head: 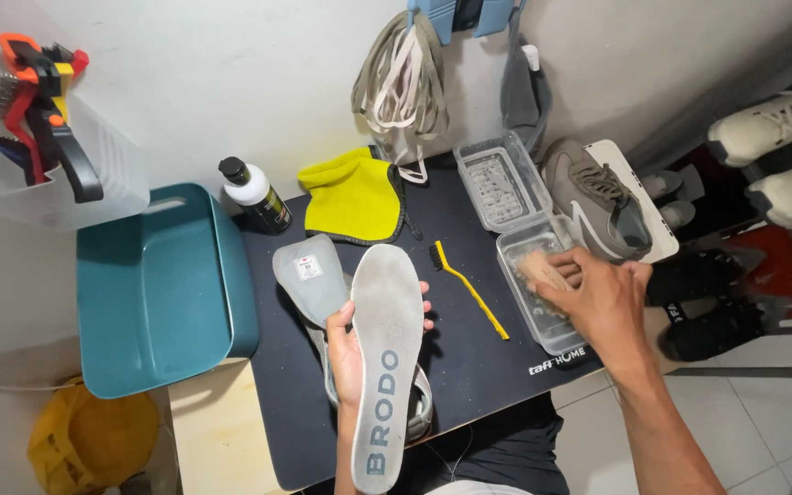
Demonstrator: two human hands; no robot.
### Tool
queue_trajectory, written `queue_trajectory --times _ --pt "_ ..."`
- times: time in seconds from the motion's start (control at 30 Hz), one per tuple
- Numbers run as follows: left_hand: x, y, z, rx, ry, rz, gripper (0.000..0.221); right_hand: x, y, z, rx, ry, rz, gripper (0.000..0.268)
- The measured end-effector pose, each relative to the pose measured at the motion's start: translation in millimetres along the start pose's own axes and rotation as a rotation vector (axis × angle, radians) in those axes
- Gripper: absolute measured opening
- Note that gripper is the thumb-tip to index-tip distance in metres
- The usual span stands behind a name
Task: Brushing a shoe insole with a cleaning brush to remove dirt or apply cleaner.
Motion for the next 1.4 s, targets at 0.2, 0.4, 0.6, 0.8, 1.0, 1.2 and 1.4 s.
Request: queue_trajectory --times 0.2,0.4,0.6,0.8,1.0,1.2,1.4 --pt "-1 -1 -1 -0.001 -0.006 0.011 0.074 18 -38 -9 -0.034 0.062 0.132 0.056" --pt "-5 -3 -2 0.011 -0.007 -0.004 0.073 37 -66 -5 -0.156 -0.138 0.453 0.039" --pt "-3 -3 -1 -0.002 -0.003 -0.025 0.073 35 -38 6 0.006 -0.141 0.424 0.042" --pt "-9 -8 -2 0.037 -0.004 -0.046 0.074 28 -32 -5 -0.008 -0.143 0.404 0.068" --pt "-7 -8 -4 0.077 -0.044 -0.026 0.074 32 -27 -8 -0.121 -0.094 0.383 0.075" --pt "-5 -7 0 -0.015 -0.003 0.035 0.075 33 -19 -1 -0.076 -0.091 0.380 0.074" --pt "-4 -5 2 -0.003 -0.004 0.032 0.073 35 -15 -1 0.014 -0.121 0.416 0.069"
Point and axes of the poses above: each hand's wrist, its own x-axis away from the middle knuckle, its own y-axis out of the palm, z = x × y, the point moved 7 cm from there along -x, towards the middle knuckle, and after that the axes turned 9 degrees about -y, right-handed, at the moved point
